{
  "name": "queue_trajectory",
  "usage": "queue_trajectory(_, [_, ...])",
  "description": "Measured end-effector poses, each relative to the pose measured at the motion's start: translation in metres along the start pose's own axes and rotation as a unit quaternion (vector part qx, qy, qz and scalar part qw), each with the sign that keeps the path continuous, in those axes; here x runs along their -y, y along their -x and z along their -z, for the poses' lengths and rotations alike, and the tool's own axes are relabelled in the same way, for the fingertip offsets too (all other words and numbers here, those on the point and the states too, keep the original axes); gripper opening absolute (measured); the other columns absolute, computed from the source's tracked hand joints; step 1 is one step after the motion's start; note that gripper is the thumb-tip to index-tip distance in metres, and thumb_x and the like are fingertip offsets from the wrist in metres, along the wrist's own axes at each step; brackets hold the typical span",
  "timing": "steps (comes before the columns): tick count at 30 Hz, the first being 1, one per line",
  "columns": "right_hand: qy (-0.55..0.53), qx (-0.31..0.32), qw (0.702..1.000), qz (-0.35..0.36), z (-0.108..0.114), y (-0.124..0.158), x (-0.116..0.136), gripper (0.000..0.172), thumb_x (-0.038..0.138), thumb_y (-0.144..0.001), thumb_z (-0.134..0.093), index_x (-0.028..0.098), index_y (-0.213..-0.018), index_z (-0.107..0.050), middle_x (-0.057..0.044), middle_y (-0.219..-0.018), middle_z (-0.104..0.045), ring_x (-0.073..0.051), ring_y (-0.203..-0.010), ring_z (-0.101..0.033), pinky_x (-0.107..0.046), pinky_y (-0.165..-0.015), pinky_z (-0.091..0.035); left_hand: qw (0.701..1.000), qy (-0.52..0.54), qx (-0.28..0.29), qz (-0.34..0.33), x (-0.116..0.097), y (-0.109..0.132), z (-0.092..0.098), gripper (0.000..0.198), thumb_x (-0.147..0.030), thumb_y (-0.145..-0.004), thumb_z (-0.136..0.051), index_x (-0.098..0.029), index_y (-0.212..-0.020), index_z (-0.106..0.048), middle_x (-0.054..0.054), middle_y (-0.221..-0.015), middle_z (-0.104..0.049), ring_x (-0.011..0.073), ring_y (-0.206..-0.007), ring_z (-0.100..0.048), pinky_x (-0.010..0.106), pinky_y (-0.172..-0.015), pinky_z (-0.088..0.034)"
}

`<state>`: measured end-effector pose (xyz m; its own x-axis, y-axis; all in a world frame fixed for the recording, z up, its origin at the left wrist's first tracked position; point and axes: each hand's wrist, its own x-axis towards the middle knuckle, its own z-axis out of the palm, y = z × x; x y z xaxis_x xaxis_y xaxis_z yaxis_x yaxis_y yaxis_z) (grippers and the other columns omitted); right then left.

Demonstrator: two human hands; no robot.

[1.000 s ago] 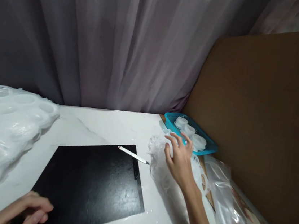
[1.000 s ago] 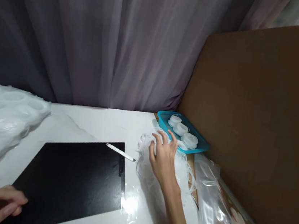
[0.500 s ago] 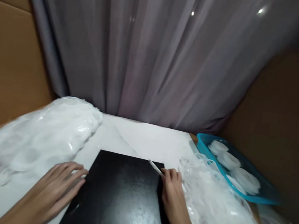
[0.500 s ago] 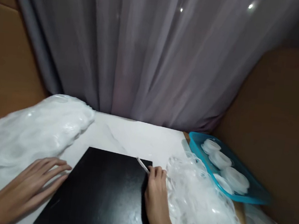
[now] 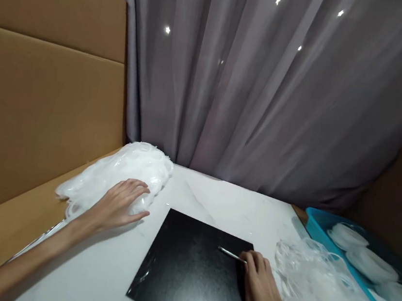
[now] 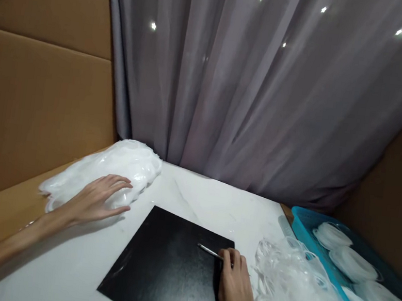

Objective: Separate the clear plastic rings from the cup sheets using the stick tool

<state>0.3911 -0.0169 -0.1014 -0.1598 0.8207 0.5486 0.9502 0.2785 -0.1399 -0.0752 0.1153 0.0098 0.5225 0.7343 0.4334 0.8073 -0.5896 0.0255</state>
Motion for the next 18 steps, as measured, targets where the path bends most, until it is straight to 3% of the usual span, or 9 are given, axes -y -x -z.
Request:
queue_trajectory(7, [0.022, 0.026, 0.999, 0.003, 0.002, 0.001, 0.005, 0.045, 0.000, -0.089, -0.038, 0.021, -0.126, -0.054, -0.017, -0.121, -0.057, -0.034, -0.107, -0.059, -0.051, -0.088, -0.058, 0.999, 0.010, 0.035, -0.001, -0.003, 0.010, -0.007, 0.015, -0.033, -0.096, -0.057, -0.025, -0.108, -0.060, 0.010, -0.142, -0.058, 0.0340, -0.135, -0.051, 0.050, -0.108, -0.045])
queue_trajectory(14, [0.025, 0.034, 0.999, 0.021, 0.012, -0.001, 0.010, 0.044, 0.002, -0.092, -0.041, 0.022, -0.129, -0.053, -0.017, -0.124, -0.056, -0.034, -0.110, -0.058, -0.051, -0.090, -0.060, 0.996, 0.040, 0.078, -0.023, 0.001, 0.006, 0.016, 0.024, -0.049, -0.105, -0.052, -0.027, -0.108, -0.060, 0.006, -0.137, -0.060, 0.0282, -0.128, -0.055, 0.043, -0.104, -0.046])
queue_trajectory(18, [0.033, 0.034, 0.999, 0.021, 0.015, -0.003, 0.013, 0.044, 0.001, -0.093, -0.040, 0.020, -0.131, -0.053, -0.019, -0.126, -0.054, -0.034, -0.113, -0.058, -0.053, -0.092, -0.060, 0.996, 0.033, 0.087, 0.004, -0.001, 0.003, 0.019, 0.028, -0.046, -0.110, -0.040, -0.027, -0.114, -0.060, 0.007, -0.130, -0.063, 0.0269, -0.122, -0.057, 0.041, -0.099, -0.048])
